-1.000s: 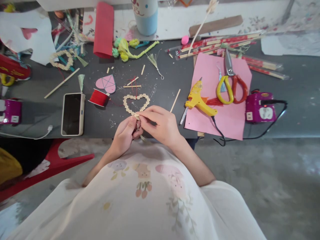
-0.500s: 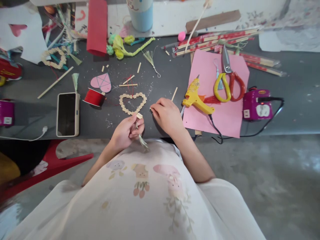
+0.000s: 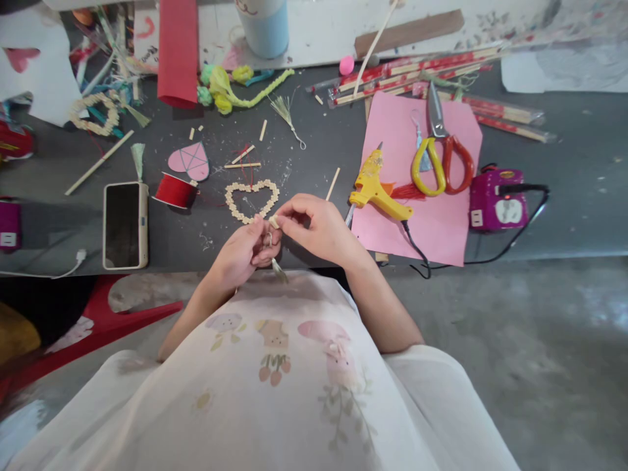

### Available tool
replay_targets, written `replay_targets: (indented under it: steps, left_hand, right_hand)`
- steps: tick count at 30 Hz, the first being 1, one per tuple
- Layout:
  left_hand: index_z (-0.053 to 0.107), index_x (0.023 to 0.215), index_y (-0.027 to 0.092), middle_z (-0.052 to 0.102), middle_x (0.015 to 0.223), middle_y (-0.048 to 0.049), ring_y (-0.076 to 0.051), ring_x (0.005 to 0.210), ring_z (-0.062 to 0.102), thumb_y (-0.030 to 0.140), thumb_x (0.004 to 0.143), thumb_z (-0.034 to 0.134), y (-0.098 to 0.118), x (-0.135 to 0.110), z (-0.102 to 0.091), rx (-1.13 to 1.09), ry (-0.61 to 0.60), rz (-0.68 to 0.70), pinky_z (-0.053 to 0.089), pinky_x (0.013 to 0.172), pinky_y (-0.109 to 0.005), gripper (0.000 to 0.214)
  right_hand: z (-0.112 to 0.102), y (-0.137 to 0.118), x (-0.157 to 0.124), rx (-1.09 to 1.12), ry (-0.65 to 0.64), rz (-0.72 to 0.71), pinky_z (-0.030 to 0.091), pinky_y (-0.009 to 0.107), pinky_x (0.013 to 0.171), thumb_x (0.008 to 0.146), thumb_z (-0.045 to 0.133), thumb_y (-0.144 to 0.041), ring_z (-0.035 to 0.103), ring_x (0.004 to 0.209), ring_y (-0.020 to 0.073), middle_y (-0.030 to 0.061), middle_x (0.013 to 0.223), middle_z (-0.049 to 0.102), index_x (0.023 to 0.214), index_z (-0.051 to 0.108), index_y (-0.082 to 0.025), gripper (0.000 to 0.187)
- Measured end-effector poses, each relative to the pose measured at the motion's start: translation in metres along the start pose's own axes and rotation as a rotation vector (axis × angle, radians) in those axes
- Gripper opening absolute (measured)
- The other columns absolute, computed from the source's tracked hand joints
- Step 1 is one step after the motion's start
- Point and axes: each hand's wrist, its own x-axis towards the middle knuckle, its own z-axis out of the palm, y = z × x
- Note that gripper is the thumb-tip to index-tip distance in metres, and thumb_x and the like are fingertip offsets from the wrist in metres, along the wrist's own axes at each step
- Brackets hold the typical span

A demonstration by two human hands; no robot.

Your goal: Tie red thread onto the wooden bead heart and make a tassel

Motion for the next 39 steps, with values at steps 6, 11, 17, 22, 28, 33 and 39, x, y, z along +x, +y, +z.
replay_targets:
  steps: [6,11,17,22,28,33,39]
  left_hand:
    - [0.065,0.089,0.016,0.046,0.059,0.0037,-0.005,0.046,0.031,0.055,0.084,0.061,0.004,0.001,0.002,0.029,0.055,0.169,0.023,0.045,-0.021,0.04]
    - [0.067,0.085,0.016,0.051,0.063,0.0021,-0.005,0.051,0.038,0.038,0.084,0.067,0.008,0.007,0.003,-0.006,0.198,0.326,0.029,0.046,-0.019,0.022]
    - [0.069,0.086,0.018,0.057,0.07,0.0007,-0.005,0.053,0.042,0.036,0.087,0.063,0.002,0.015,0.0,0.011,0.292,0.393,0.034,0.05,-0.019,0.019]
    - [0.071,0.09,0.02,0.058,0.069,0.0006,-0.008,0.059,0.05,0.043,0.087,0.062,0.008,0.012,-0.008,0.334,0.428,0.489,0.04,0.054,-0.021,0.025]
    - [0.073,0.083,0.017,0.068,0.073,-0.0012,-0.008,0.055,0.055,0.037,0.079,0.071,0.017,0.006,-0.019,0.59,0.562,0.521,0.042,0.051,-0.021,0.02]
    - [0.073,0.078,0.017,0.069,0.07,-0.0001,-0.009,0.055,0.058,0.022,0.076,0.072,0.021,-0.001,-0.021,0.736,0.564,0.57,0.048,0.056,-0.022,0.006]
    - [0.075,0.082,0.021,0.073,0.085,-0.002,-0.013,0.077,0.064,0.021,0.083,0.064,0.035,-0.015,-0.02,1.137,0.338,0.641,0.049,0.069,-0.023,0.012]
  right_hand:
    - [-0.003,0.004,-0.003,0.225,0.106,0.155,0.051,0.026,0.069,0.089,0.057,-0.032,0.063,0.075,0.0125,0.0015,0.083,0.07,0.089,0.067,-0.02,0.016]
    - [0.0,0.004,-0.011,0.475,-0.084,0.184,0.051,0.028,0.085,0.088,0.061,-0.036,0.064,0.093,0.0137,0.0048,0.104,0.071,0.092,0.068,-0.019,0.019]
    - [0.009,0.009,-0.011,0.581,-0.191,0.275,0.045,0.02,0.059,0.086,0.062,-0.039,0.052,0.064,0.0075,-0.0013,0.075,0.061,0.091,0.064,-0.017,0.022]
    - [0.004,0.006,-0.01,0.471,-0.167,0.297,0.042,0.02,0.058,0.085,0.062,-0.041,0.049,0.063,0.0077,-0.0012,0.074,0.06,0.085,0.064,-0.017,0.023]
    - [-0.007,0.004,-0.011,0.39,-0.158,0.282,0.044,0.022,0.061,0.083,0.063,-0.044,0.052,0.065,0.0092,0.0,0.075,0.064,0.083,0.065,-0.017,0.026]
    - [-0.01,0.008,-0.014,0.316,-0.163,0.274,0.046,0.024,0.062,0.085,0.061,-0.042,0.057,0.068,0.0109,0.0011,0.08,0.068,0.089,0.067,-0.018,0.026]
    - [-0.002,0.015,-0.009,0.133,0.11,0.131,0.05,0.032,0.087,0.085,0.062,-0.035,0.063,0.102,0.0174,0.0075,0.112,0.068,0.087,0.068,-0.019,0.017]
